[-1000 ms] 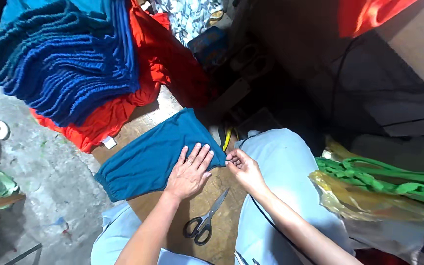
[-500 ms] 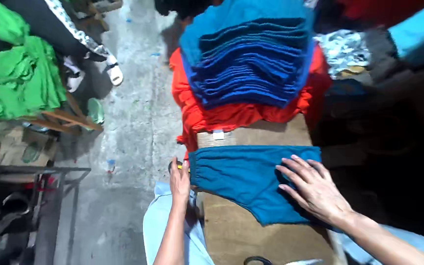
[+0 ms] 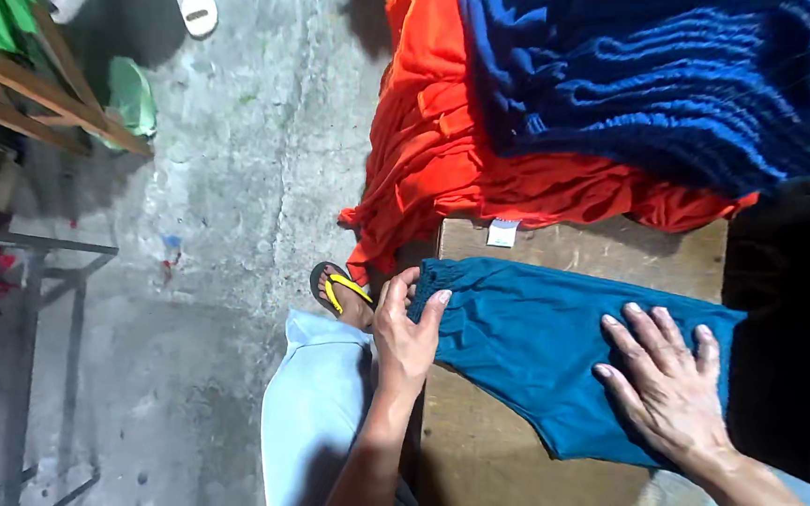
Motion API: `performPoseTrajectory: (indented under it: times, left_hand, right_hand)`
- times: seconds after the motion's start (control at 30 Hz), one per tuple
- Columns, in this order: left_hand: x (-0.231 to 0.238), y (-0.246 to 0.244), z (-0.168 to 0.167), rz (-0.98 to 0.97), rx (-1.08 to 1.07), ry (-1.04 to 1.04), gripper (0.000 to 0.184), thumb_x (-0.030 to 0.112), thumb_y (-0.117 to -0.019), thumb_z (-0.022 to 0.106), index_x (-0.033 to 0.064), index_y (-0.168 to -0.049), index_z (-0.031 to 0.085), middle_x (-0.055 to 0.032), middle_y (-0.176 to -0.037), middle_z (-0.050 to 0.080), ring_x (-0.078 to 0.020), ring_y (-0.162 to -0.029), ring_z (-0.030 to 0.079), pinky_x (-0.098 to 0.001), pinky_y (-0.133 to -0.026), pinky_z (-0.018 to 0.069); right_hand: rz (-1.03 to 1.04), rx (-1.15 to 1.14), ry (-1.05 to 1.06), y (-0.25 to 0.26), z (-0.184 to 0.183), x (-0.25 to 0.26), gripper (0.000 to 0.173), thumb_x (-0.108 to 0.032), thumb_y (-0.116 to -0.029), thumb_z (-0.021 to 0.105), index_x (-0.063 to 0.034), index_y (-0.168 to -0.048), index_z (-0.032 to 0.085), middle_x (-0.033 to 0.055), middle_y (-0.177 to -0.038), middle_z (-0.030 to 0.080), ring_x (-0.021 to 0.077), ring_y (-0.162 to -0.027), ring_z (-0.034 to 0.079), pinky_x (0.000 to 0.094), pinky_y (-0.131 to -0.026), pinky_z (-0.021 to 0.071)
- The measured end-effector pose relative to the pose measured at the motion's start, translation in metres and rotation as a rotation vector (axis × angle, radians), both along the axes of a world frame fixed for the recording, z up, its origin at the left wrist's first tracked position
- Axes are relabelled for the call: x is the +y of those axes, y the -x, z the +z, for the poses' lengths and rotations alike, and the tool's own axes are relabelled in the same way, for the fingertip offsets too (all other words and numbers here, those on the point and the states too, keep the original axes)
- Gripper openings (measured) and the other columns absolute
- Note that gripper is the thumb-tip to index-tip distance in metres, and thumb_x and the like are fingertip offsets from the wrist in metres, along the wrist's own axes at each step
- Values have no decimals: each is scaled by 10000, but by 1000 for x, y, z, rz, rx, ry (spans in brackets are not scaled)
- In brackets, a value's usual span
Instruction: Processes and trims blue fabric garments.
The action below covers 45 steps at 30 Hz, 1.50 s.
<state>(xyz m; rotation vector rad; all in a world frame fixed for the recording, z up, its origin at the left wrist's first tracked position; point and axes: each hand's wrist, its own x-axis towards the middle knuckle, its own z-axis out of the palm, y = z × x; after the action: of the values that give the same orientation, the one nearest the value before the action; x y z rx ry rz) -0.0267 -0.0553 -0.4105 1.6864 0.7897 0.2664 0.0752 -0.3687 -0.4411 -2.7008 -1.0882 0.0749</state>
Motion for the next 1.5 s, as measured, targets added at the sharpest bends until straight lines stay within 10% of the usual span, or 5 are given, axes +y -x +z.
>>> performPoseTrajectory:
  times: [0.17, 0.63, 0.87, 1.5]
  left_hand:
    - [19, -13, -6, -30, 45, 159, 284, 230, -1011, 636, 63, -1238, 668, -56, -916, 698, -90, -743, 647, -280, -686, 548]
    - [58, -26, -20, 62, 150, 302, 168, 210, -1086, 468, 158, -980, 587, 86, -791, 659, -14, -701, 656, -234, -640, 578]
    - [64, -27, -23, 55, 204, 187, 149, 208, -1086, 468, 134, -1006, 570, 72, -803, 627, -17, -712, 642, -234, -674, 572]
    - [56, -30, -25, 140, 252, 369, 209, 283, -1104, 415, 145, -1147, 566, 35, -904, 668, -57, -818, 684, -283, -721, 596]
  right_hand:
    - [-11, 20, -22, 0, 0, 0, 711, -576, -1053, 254, -94, -1497, 529, 215, -1563, 445, 442, -1491, 329, 709, -1170, 132]
    - [-111, 65, -83, 17, 11, 41, 571, -521, -1045, 377, -242, -1525, 510, 106, -1616, 406, 410, -1505, 320, 806, -1105, 108]
    - [-427, 154, -43, 9, 11, 0, 641, -507, -1059, 343, -155, -1592, 389, 89, -1666, 314, 440, -1535, 220, 825, -1091, 77]
    - [-382, 89, -43, -7, 19, 11, 651, -570, -1049, 297, -221, -1589, 404, 131, -1670, 288, 464, -1540, 177, 826, -1089, 62]
